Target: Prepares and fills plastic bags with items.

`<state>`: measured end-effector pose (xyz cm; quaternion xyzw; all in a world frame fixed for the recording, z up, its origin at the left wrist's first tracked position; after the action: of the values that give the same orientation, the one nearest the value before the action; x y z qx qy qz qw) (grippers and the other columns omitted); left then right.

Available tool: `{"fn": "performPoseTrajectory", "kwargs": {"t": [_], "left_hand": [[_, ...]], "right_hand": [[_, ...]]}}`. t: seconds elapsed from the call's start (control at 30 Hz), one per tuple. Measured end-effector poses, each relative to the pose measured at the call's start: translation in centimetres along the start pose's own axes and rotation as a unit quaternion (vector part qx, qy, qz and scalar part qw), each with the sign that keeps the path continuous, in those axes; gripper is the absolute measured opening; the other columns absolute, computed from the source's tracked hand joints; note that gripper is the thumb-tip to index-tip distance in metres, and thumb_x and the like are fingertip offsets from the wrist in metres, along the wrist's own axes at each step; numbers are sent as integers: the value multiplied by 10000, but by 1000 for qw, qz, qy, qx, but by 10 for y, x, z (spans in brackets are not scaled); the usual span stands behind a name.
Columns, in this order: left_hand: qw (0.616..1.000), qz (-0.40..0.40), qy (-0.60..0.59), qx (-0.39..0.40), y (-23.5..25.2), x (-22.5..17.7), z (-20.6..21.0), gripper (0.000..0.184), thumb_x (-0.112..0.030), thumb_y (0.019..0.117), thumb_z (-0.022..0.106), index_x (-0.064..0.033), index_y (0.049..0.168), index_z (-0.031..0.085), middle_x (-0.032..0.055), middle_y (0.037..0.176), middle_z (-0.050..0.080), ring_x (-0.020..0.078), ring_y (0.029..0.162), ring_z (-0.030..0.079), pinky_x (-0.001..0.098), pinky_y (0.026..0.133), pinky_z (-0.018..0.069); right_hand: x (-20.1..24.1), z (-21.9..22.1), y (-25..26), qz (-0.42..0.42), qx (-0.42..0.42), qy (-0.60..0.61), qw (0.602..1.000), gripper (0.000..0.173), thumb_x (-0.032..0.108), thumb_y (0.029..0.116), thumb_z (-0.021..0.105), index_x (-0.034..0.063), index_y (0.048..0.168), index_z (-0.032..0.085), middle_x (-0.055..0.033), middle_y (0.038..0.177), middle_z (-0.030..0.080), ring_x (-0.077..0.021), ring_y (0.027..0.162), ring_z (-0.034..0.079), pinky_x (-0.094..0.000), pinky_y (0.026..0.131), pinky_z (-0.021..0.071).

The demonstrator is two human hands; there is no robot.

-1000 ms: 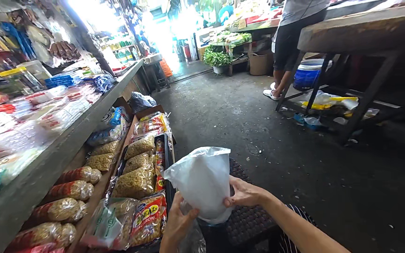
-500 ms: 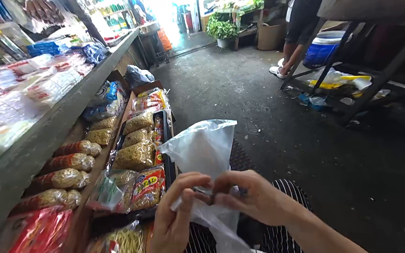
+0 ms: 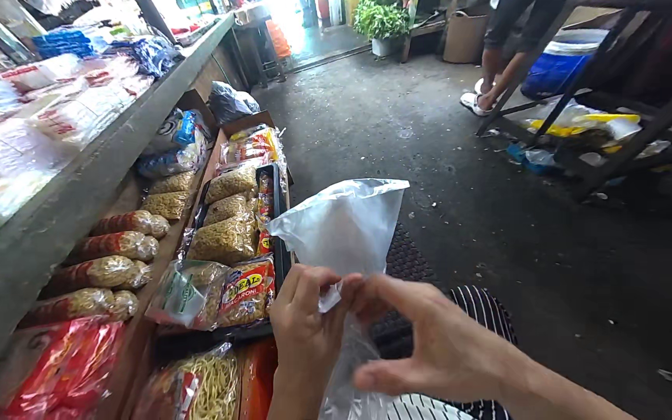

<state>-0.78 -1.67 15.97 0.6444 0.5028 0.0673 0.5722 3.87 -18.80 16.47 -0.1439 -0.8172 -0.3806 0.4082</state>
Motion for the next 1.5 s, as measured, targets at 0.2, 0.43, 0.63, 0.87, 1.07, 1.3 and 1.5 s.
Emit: {"fn": "performPoseTrajectory", "kwargs": {"t": [0.2,0.43,0.63,0.87,1.07,1.3,1.5], "left_hand": [[973,-119,-189,53,3,3,-28,167,-349,965,690,-185,942,705,-156,869,669,-88,789,610,91,713,510],[943,-190,-267,47,-4,1,-31,70,-178,969,690,-197,1009,745,-97,872,755,2,716,699,174,653,600],[949,-189,-240,82,-7,7,-35,82,-213,970,692,-186,1018,753,-91,913,763,26,793,722,209,728,620],[946,-191,-219,143,-7,12,-38,94,-140,938,725,-103,1017,688,-74,871,722,16,741,689,201,682,608],[942,-20,-160,295,0,-2,-14,228,-231,972,700,-18,890,702,55,811,696,20,781,649,143,726,531],[927,-97,-235,276,-5,18,-30,268,-328,953,714,-65,1001,699,-44,901,722,-30,850,674,154,782,575],[928,-165,-228,245,-19,34,-39,166,-210,923,753,-136,1063,703,-87,966,729,-27,881,680,160,797,579]], "right_hand": [[-11,-24,1,42,7,23,999,151,160,985,634,31,1015,706,-8,910,715,32,833,667,-126,768,559],[-16,-36,3,71,-9,21,997,191,226,1014,614,53,1012,694,54,792,652,91,675,572,-64,617,479],[-24,-39,0,77,-17,24,997,244,261,1039,582,60,960,695,95,693,565,122,573,471,-48,519,392],[-30,-58,-22,80,94,-70,990,328,356,981,655,82,1157,699,-23,986,712,-40,862,665,-204,765,561],[-2,-33,-7,-56,33,-102,993,535,502,945,670,78,1271,650,-63,1151,701,-106,1090,652,-258,914,550],[-18,-33,-14,-40,-12,38,998,212,224,1026,620,24,969,666,-7,840,664,49,785,610,-82,727,504],[-27,-43,-26,-1,-116,127,985,204,267,1066,547,108,1049,673,110,828,666,76,700,617,-92,629,537]]}}
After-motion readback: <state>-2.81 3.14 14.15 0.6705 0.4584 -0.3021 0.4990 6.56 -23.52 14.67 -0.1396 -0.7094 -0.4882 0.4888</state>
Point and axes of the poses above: each hand's wrist, its own y-axis towards the middle knuckle, its own z-axis out of the palm, x = y × z, the point moved 1 cm from there along y, towards the middle knuckle
